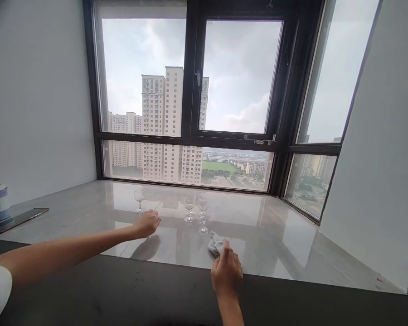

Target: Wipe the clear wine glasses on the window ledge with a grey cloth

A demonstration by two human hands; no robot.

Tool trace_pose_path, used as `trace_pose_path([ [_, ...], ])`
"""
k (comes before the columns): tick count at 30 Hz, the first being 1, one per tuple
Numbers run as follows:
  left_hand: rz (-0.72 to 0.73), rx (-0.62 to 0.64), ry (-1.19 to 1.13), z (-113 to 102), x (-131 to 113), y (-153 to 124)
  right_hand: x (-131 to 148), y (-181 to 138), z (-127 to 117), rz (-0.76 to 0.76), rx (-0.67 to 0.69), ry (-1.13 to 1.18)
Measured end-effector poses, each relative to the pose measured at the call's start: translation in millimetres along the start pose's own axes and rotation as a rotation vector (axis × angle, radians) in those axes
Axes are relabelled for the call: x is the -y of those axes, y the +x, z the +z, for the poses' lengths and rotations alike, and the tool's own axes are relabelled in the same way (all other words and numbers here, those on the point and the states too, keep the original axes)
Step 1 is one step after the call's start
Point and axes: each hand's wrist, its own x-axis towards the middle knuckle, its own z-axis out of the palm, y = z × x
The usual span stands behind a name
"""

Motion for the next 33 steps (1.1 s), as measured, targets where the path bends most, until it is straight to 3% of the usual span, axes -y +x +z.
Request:
trace_pose_path([
  [3, 0.129, 0.023, -0.098, 2, -39, 9, 0, 0, 0, 0.0, 0.003, 0.011],
  [8, 0.121, 0.018, -0.074, 17, -72, 29, 0, 0, 0, -0.004, -0.009, 0.02],
  [15, -0.265, 0.086, -0.272, 29, -71, 78, 0, -1, -1, -0.006, -0.007, 0.053],
  [23, -0.292, 0.17, -0.412, 51, -86, 125, -1, -1, 1, -0.017, -0.029, 0.043],
  [28, -0.26, 0.148, -0.442, 51, -80, 123, -3, -3, 1, -0.022, -0.015, 0.029],
  [33, -0.207, 0.128, -0.449, 41, -50, 92, -5, -3, 4, -0.039, -0.02, 0.024],
])
